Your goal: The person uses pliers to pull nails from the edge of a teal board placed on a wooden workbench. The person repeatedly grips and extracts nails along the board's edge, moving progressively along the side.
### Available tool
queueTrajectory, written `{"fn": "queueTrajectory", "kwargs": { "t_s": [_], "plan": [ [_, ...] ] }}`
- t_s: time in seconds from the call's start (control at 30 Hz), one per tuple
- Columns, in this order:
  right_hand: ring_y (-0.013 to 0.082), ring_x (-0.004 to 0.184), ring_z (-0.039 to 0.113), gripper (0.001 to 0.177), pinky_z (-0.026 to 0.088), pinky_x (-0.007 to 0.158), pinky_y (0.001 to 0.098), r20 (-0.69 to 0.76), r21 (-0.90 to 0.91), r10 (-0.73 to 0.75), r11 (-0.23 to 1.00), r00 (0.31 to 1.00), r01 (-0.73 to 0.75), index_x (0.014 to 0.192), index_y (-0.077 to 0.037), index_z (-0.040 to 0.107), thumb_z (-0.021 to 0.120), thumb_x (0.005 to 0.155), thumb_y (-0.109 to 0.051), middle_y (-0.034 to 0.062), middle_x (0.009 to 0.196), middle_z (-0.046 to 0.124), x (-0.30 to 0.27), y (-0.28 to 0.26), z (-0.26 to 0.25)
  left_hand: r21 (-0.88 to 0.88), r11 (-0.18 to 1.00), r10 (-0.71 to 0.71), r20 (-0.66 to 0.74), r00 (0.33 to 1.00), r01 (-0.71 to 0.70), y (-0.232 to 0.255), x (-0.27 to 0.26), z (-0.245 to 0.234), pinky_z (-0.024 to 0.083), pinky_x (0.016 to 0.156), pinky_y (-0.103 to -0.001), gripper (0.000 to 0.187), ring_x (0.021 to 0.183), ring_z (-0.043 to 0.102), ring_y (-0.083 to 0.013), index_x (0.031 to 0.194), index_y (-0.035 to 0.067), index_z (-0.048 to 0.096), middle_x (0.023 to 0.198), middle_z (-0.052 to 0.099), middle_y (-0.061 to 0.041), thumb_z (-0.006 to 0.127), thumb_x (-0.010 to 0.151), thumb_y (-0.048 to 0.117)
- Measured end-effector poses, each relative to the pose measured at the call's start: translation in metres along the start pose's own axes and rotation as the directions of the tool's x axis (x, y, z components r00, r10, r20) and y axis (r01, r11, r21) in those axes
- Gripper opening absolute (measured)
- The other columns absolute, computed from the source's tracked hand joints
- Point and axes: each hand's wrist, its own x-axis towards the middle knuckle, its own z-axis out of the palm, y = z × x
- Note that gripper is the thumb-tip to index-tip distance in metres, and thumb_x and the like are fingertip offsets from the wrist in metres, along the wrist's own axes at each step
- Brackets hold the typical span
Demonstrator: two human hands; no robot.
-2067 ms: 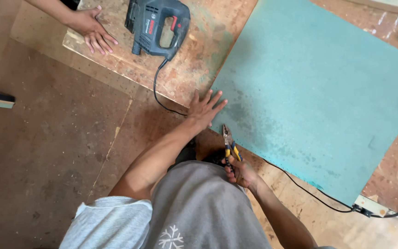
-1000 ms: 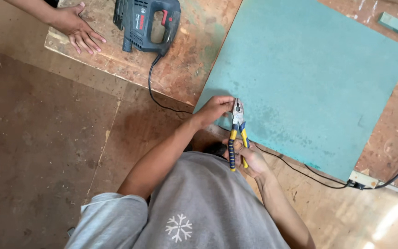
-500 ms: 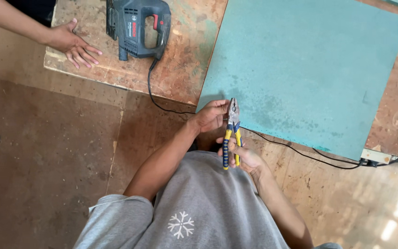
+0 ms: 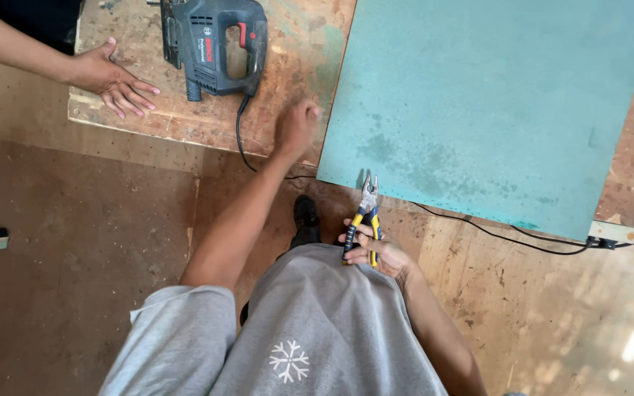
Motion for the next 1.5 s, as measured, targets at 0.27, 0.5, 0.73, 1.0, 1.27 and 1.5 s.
{"fn": "queueTrajectory", "kwargs": {
  "t_s": [0.27, 0.5, 0.73, 1.0, 1.27, 1.5],
  "plan": [
    [0.0305, 0.078, 0.078, 0.049, 0.068, 0.071, 0.046, -0.032, 0.091, 0.072, 0.994, 0.997, -0.069, 0.144, -0.005, 0.056, 0.061, 0.101, -0.027, 0.0236, 0.121, 0.072, 0.029, 0.03, -0.029, 0.312, 0.948, 0.081, -0.053, 0.995, -0.061, 0.028, -0.023, -0.034, 0.048, 0.103, -0.057, 0.031, 0.124, 0.057, -0.0388, 0.128, 0.012, 0.068, 0.123, 0.064, -0.016, 0.062, 0.097, 0.012],
    [0.0232, 0.074, 0.076, 0.055, 0.067, 0.071, 0.043, 0.006, 0.114, 0.09, 0.989, 0.996, -0.09, 0.144, -0.008, 0.058, 0.058, 0.1, -0.04, 0.0192, 0.121, 0.073, 0.041, 0.047, -0.054, 0.335, 0.886, 0.204, 0.339, 0.918, -0.32, 0.068, -0.053, 0.004, 0.024, 0.122, -0.064, 0.048, 0.149, 0.036, -0.0399, 0.144, 0.02, 0.057, 0.156, 0.048, -0.015, 0.061, 0.099, 0.037],
    [0.0165, 0.076, 0.074, 0.061, 0.063, 0.081, 0.0406, -0.002, 0.109, 0.177, 0.978, 0.984, -0.176, 0.143, -0.011, 0.06, 0.054, 0.098, -0.053, 0.0102, 0.121, 0.074, 0.037, 0.041, -0.049, 0.343, 0.911, 0.055, 0.446, 0.894, -0.227, 0.079, -0.08, 0.038, 0.01, 0.122, -0.072, 0.09, 0.156, 0.007, -0.0505, 0.161, 0.016, 0.031, 0.168, 0.017, -0.023, 0.068, 0.091, 0.059],
    [0.027, 0.068, 0.059, 0.058, 0.052, 0.063, 0.0431, -0.093, 0.288, 0.203, 0.943, 0.975, -0.169, 0.115, -0.007, 0.065, 0.056, 0.097, -0.061, 0.0109, 0.084, 0.061, 0.042, 0.048, -0.042, 0.407, 0.906, -0.057, 0.395, 0.917, -0.119, 0.087, -0.076, 0.058, 0.007, 0.123, -0.073, 0.094, 0.156, 0.008, -0.0501, 0.158, 0.013, 0.03, 0.167, 0.016, -0.024, 0.078, 0.085, 0.047],
    [0.0237, 0.056, 0.051, 0.055, 0.04, 0.048, 0.0354, -0.229, 0.252, 0.156, 0.963, 0.961, -0.096, 0.111, -0.001, 0.059, 0.054, 0.102, -0.055, 0.0115, 0.074, 0.055, 0.03, 0.037, -0.029, 0.415, 0.861, 0.065, 0.486, 0.872, -0.295, 0.065, -0.073, 0.027, 0.002, 0.121, -0.074, 0.089, 0.157, 0.013, -0.0449, 0.16, 0.024, 0.036, 0.171, 0.018, -0.015, 0.079, 0.085, 0.045],
    [0.0192, 0.046, 0.043, 0.047, 0.031, 0.04, 0.0323, -0.297, 0.325, 0.214, 0.939, 0.931, -0.112, 0.099, -0.004, 0.06, 0.052, 0.103, -0.05, 0.0114, 0.069, 0.054, 0.034, 0.041, -0.035, 0.565, 0.744, -0.082, 0.607, 0.79, -0.357, 0.064, -0.068, 0.042, 0.002, 0.121, -0.069, 0.105, 0.158, -0.007, -0.0397, 0.165, 0.031, 0.002, 0.173, -0.013, -0.009, 0.075, 0.091, 0.046]
  ]
}}
